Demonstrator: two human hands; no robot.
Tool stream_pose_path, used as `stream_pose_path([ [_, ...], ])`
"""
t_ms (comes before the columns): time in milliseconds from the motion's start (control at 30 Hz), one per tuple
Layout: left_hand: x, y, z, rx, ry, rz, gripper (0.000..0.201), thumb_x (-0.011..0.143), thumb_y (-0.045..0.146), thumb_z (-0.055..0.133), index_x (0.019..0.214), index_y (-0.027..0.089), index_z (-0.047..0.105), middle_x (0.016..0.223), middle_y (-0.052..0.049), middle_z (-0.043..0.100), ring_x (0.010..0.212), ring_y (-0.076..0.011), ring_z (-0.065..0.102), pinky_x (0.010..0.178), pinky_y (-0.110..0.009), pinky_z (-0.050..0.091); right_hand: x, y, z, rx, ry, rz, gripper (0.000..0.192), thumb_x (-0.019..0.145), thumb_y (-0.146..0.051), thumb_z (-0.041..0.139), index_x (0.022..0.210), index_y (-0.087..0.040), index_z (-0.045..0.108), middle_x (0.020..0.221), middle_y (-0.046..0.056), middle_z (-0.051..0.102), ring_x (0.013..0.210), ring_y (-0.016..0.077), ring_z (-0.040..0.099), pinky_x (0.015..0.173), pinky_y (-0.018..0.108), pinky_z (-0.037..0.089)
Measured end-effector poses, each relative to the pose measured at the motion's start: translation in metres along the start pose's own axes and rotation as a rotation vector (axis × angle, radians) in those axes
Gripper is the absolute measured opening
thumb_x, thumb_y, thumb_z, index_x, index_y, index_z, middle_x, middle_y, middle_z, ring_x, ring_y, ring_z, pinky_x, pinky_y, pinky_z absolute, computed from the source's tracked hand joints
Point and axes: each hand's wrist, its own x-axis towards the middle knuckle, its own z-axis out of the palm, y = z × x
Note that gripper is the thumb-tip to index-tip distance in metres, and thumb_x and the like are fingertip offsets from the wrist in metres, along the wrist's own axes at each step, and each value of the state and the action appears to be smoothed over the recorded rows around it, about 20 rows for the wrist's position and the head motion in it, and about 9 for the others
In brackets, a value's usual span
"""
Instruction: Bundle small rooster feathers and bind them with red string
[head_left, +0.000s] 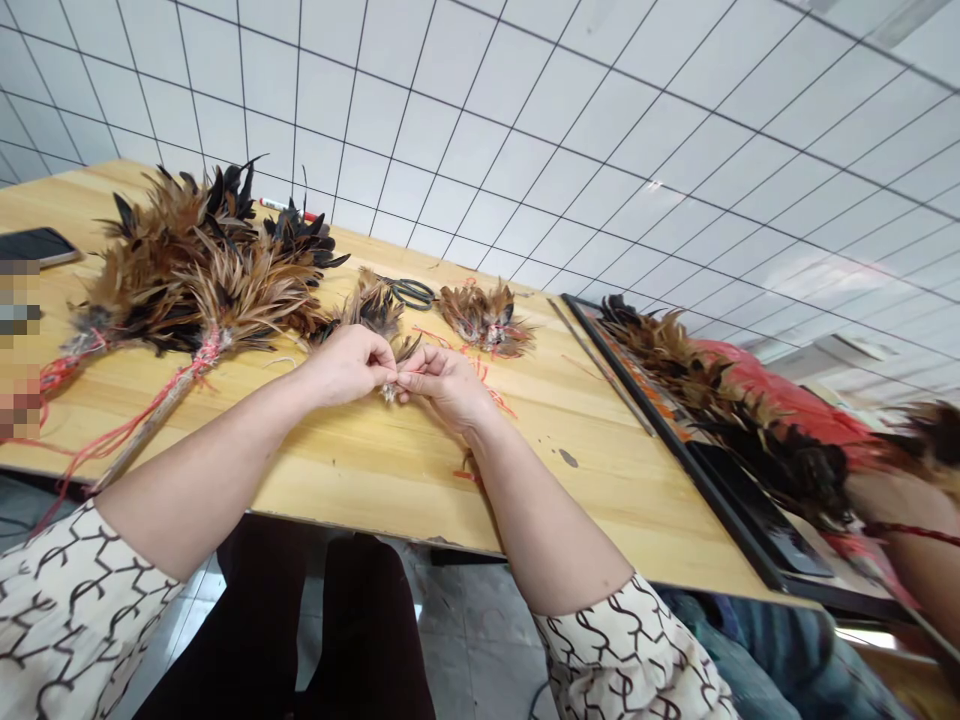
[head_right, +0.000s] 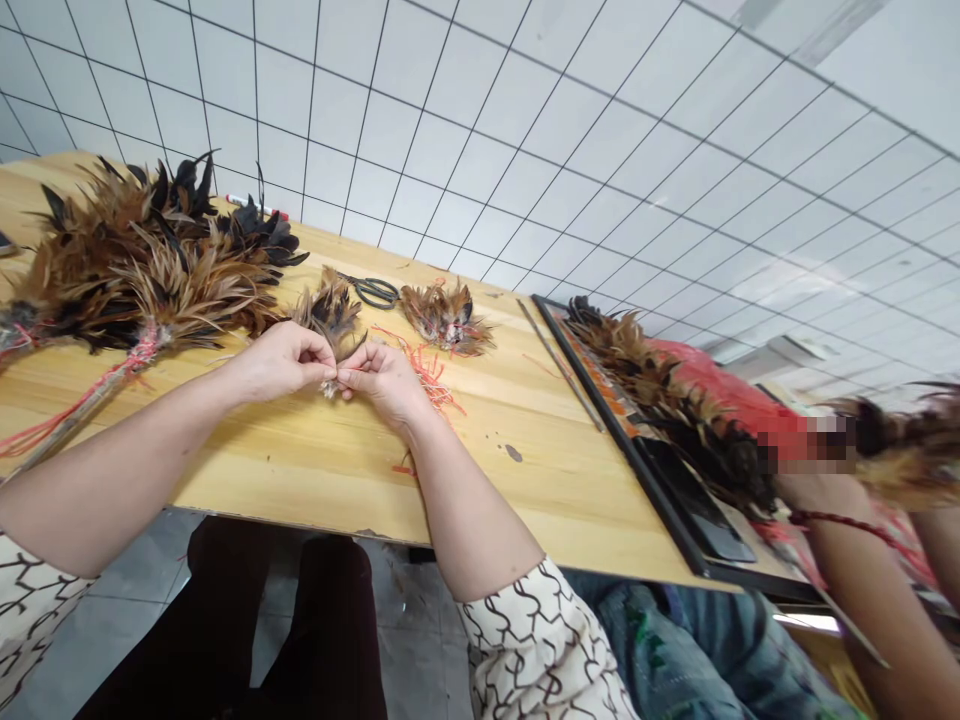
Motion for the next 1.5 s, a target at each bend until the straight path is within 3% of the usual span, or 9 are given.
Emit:
stream_pose_path([
  [233, 0.000, 0.001, -0.001, -0.155, -0.098, -0.072, 0.011, 0.063, 0.013, 0.065, 0.052, 0.014, 0.064, 0.050, 0.003, 0.060, 0.049, -0.0074, 0.049, 0.053, -0.020, 0.037, -0.001, 0.000, 0.000, 0.020, -0.001, -0.005, 0.028, 0.045, -0.019, 0.085, 0.053, -0.016, 0.059, 0.057, -0.001, 0.067, 0.047, 0.0095, 0.059, 0.050, 0.023, 0.049],
  [467, 0.001, 0.002, 0.005, -0.497, 0.019, -0.236, 0.019, 0.068, 0.000, 0.060, 0.056, 0.014, 0.055, 0.044, 0.003, 0.057, 0.042, -0.0065, 0.051, 0.048, -0.018, 0.041, -0.004, -0.004, 0.008, -0.046, 0.050, -0.092, 0.020, 0.050, -0.012, 0.075, 0.052, -0.017, 0.055, 0.061, -0.003, 0.065, 0.052, 0.0091, 0.059, 0.053, 0.024, 0.049],
  [600, 0.000, 0.006, 0.009, -0.603, 0.026, -0.311, 0.023, 0.066, -0.007, 0.058, 0.063, 0.014, 0.053, 0.039, 0.006, 0.053, 0.035, -0.0052, 0.047, 0.042, -0.015, 0.038, -0.006, -0.004, 0.011, -0.184, 0.081, -0.153, 0.016, 0.054, -0.014, 0.070, 0.053, -0.018, 0.055, 0.060, -0.003, 0.063, 0.054, 0.0084, 0.057, 0.055, 0.024, 0.047],
  [800, -0.001, 0.013, 0.009, -0.681, 0.046, -0.438, 0.023, 0.063, -0.009, 0.054, 0.066, 0.013, 0.056, 0.042, 0.005, 0.055, 0.038, -0.0068, 0.052, 0.044, -0.019, 0.047, -0.007, 0.001, 0.012, -0.330, 0.120, -0.288, 0.011, 0.057, -0.017, 0.063, 0.054, -0.019, 0.053, 0.062, -0.001, 0.062, 0.059, 0.0102, 0.056, 0.056, 0.025, 0.045],
  [967, -0.001, 0.011, 0.009, -0.721, 0.014, -0.476, 0.019, 0.060, -0.007, 0.057, 0.061, 0.012, 0.057, 0.045, 0.003, 0.057, 0.041, -0.0073, 0.053, 0.047, -0.021, 0.048, -0.008, 0.004, 0.014, -0.460, 0.211, -0.409, 0.008, 0.060, -0.017, 0.060, 0.056, -0.020, 0.053, 0.068, 0.000, 0.063, 0.060, 0.0105, 0.054, 0.057, 0.025, 0.043],
  [1200, 0.000, 0.008, 0.006, -0.791, -0.022, -0.446, 0.014, 0.063, 0.002, 0.058, 0.069, 0.014, 0.063, 0.052, 0.002, 0.061, 0.044, -0.0096, 0.055, 0.051, -0.025, 0.049, -0.009, 0.003, 0.015, -0.551, 0.227, -0.497, 0.009, 0.063, -0.015, 0.054, 0.057, -0.021, 0.050, 0.067, 0.000, 0.063, 0.061, 0.0112, 0.054, 0.056, 0.025, 0.044],
  [1500, 0.001, 0.004, 0.005, -0.867, -0.085, -0.497, 0.017, 0.060, -0.003, 0.058, 0.066, 0.012, 0.063, 0.055, -0.001, 0.063, 0.048, -0.0096, 0.056, 0.056, -0.026, 0.049, -0.010, 0.005, 0.017, -0.603, 0.240, -0.590, 0.013, 0.065, -0.014, 0.054, 0.057, -0.021, 0.048, 0.066, 0.000, 0.061, 0.061, 0.0110, 0.055, 0.056, 0.025, 0.043],
])
